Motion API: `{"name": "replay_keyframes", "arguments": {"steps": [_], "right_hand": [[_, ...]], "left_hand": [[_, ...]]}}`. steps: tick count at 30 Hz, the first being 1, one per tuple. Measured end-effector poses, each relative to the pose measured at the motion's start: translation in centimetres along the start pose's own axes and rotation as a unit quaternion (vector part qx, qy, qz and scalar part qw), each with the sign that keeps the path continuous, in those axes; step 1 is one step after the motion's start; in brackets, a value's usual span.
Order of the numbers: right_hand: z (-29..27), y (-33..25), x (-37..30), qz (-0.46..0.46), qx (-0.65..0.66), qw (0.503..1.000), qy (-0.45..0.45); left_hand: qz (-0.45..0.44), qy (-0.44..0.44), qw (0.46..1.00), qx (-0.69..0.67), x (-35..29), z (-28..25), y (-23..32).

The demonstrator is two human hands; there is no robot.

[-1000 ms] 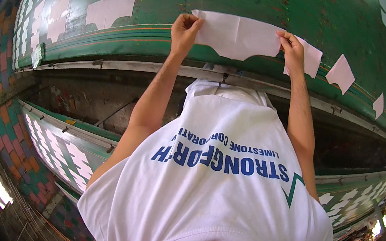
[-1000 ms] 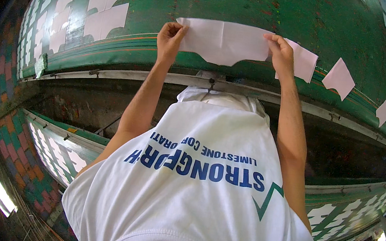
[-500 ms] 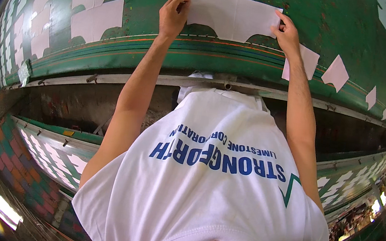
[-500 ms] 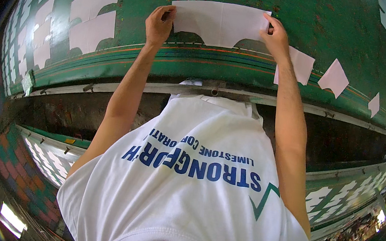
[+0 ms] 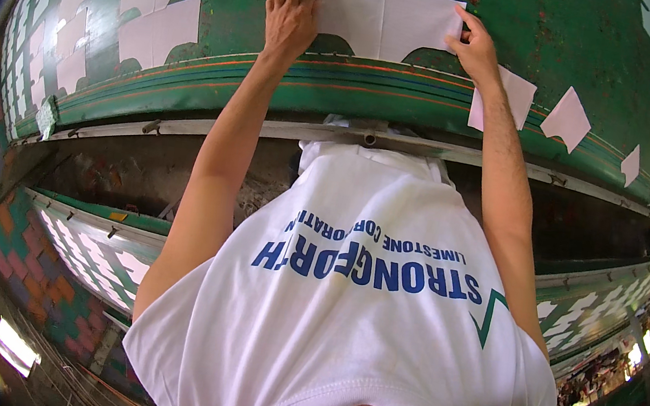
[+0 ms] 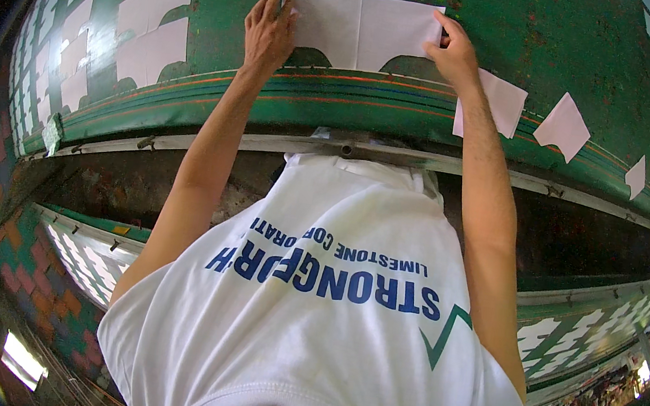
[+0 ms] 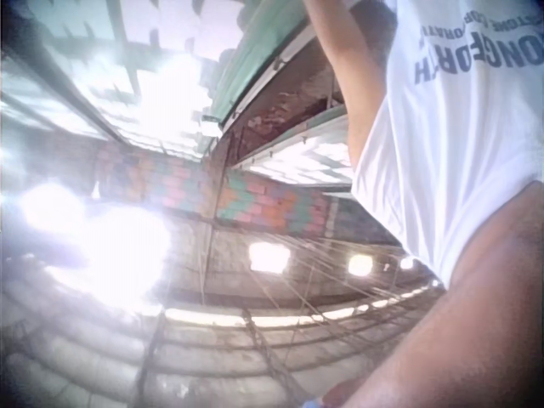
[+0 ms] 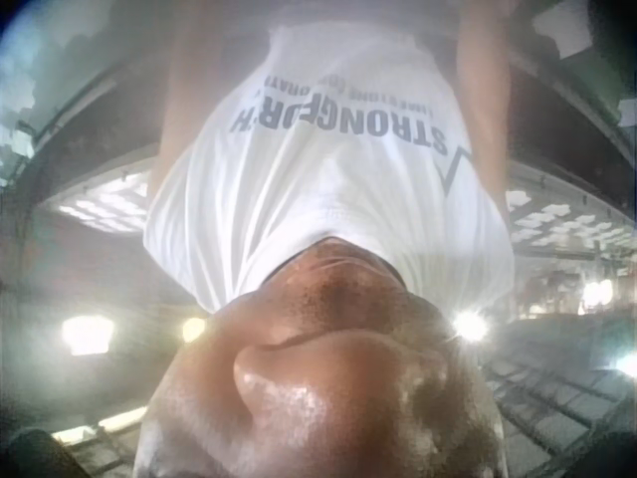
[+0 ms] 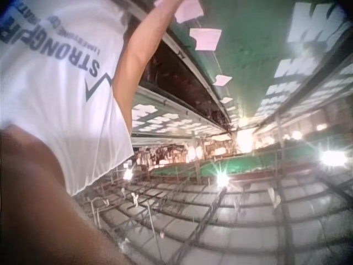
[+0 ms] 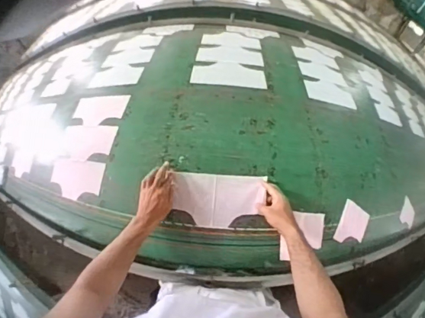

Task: The person repeatedly picks up small paper pieces and places them on a green curved surface, smoothing each piece into position. The person handles both white and pink paper pieces one at a time, arranging them in a pattern across the surface.

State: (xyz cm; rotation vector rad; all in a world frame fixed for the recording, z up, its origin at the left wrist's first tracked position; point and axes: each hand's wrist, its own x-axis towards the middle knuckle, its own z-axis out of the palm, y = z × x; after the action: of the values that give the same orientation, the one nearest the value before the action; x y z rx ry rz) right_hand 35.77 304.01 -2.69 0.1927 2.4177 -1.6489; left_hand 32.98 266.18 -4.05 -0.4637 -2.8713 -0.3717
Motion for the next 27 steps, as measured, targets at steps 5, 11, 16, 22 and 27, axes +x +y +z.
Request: {"name": "replay_keyframes", "arguments": {"steps": [5,11,16,22,27], "right_hand": [[-2.1,1.0,-1.0,-0.065,0.029,0.997,0.014],[-9.4,4.4,-5.0,-0.106,-0.142,0.979,0.099],[-14.4,8.5,-7.6,-0.157,-0.265,0.938,0.160],[-15.9,9.6,-8.5,-0.135,-0.239,0.953,0.128],[-16.3,9.9,-8.5,-0.140,-0.236,0.953,0.127]], "left_hand": [[0.001,-0.031,0.998,0.061,0.2,2.8,5.1],[0.068,-0.038,0.996,-0.037,1.7,6.0,17.1],[0.101,-0.065,0.990,-0.074,2.9,7.6,25.4],[0.083,-0.045,0.980,-0.176,2.9,8.4,31.5],[0.047,0.002,0.982,-0.184,3.0,8.9,32.7]]}}
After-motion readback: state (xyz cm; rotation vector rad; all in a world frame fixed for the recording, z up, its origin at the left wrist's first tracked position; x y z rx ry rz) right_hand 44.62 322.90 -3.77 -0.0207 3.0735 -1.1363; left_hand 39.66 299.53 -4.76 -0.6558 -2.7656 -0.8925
